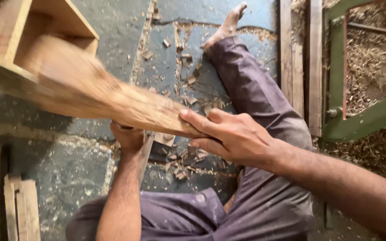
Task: The person sits on the floor and uses a wooden mallet to strike a chisel, carving a small piece of wood held between their legs. Wood shavings accumulate on the floor as the person repeatedly chips away at the wood.
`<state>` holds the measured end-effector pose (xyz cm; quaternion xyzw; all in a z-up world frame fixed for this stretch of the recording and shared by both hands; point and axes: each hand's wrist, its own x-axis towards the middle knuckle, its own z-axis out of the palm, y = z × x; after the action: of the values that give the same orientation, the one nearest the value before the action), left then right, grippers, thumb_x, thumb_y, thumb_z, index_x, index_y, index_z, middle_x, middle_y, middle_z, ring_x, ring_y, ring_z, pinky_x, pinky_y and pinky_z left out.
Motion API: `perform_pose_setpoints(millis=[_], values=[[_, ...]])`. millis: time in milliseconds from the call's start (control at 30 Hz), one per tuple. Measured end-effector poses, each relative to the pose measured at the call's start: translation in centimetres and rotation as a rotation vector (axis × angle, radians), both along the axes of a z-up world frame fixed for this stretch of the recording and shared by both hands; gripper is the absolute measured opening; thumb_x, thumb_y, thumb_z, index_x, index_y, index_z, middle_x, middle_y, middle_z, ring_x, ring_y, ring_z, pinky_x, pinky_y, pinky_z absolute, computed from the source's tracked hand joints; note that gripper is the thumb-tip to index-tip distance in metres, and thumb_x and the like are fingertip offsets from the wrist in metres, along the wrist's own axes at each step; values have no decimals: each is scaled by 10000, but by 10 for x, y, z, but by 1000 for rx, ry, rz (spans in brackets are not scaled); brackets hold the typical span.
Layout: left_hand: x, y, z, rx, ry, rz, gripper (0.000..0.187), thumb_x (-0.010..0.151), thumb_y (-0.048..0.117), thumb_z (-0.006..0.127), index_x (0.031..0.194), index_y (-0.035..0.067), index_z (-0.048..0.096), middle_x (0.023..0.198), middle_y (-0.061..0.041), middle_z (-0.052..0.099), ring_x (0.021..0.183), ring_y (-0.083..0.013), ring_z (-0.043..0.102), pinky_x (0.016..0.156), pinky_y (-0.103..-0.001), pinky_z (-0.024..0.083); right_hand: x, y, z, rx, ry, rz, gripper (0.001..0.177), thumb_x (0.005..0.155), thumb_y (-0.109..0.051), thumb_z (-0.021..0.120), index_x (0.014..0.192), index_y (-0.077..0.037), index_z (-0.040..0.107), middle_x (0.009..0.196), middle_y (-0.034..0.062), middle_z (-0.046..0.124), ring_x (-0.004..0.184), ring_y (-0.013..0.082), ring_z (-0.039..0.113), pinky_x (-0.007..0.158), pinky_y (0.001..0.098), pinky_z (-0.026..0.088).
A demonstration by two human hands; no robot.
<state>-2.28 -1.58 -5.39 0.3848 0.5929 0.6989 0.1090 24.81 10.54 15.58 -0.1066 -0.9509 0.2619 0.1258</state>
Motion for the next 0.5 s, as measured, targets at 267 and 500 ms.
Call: perform_pose_setpoints(millis=[267,500], values=[[-2,0,-8,-52,-30,7,189,1015,209,694,1117,76,608,911,-47,664,745,-108,620,658,-278,553,-6,2,-23,53,83,34,625,961,-397,700,1494,-138,503,836,112,580,620,255,611,534,378,531],[-4,1,-20,-76,-88,-20,193,1028,211,653,1150,77,584,957,-55,654,791,-128,626,689,-300,560,6,14,-31,-98,80,27,652,947,-383,713,1507,-135,492,833,114,574,661,278,628,548,404,519]])
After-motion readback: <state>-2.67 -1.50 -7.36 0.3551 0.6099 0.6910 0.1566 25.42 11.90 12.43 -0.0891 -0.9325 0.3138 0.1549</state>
